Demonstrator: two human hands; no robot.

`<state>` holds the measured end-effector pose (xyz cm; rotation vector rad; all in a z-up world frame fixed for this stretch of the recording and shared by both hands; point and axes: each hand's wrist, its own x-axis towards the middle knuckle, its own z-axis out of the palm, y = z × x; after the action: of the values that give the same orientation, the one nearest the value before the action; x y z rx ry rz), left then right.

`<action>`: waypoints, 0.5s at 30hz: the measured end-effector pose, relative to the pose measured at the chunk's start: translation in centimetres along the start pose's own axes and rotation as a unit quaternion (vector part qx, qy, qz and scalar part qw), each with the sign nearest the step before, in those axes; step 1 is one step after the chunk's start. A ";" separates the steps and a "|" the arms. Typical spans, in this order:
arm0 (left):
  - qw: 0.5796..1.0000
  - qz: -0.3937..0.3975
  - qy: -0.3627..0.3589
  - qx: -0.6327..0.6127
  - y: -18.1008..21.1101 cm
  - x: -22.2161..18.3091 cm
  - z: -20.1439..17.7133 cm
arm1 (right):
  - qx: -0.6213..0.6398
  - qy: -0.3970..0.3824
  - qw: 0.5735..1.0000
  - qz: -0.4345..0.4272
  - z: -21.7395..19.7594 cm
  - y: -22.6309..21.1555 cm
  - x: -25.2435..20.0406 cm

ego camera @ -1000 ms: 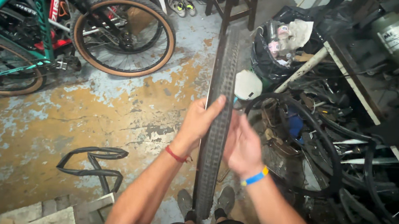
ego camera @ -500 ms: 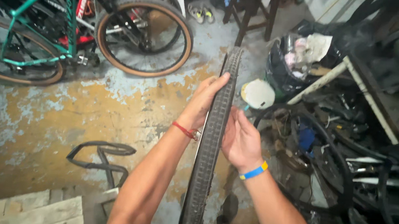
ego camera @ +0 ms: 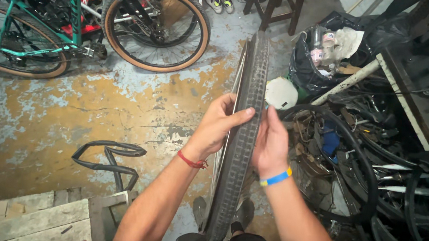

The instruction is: The person removes a tire and tube from a bicycle wheel, then fits a new tire and tube onto the rim by hand.

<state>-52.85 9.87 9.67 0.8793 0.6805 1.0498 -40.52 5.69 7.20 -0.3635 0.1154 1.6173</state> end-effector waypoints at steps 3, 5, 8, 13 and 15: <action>1.000 0.007 -0.001 0.001 0.9 0.2 0.0 | -0.053 0.025 0.998 0.008 -2.8 0.8 -2.4; 1.000 0.015 -0.009 0.008 1.2 0.0 0.3 | -0.069 0.022 0.997 0.004 -3.9 0.5 -2.1; 0.999 0.024 -0.028 0.019 1.5 0.2 0.6 | -0.065 -0.031 0.997 -0.006 -2.9 -1.1 -1.0; 0.999 0.024 -0.024 0.031 1.5 0.4 0.6 | 0.000 -0.085 0.996 0.012 -0.8 -1.5 0.0; 0.999 0.018 -0.018 0.039 1.6 0.2 0.6 | -0.028 -0.044 0.999 -0.002 -2.0 -0.6 0.3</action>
<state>-53.03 10.26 11.37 0.9791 0.6800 1.0430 -39.59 5.43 5.28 -0.3350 0.0015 1.6324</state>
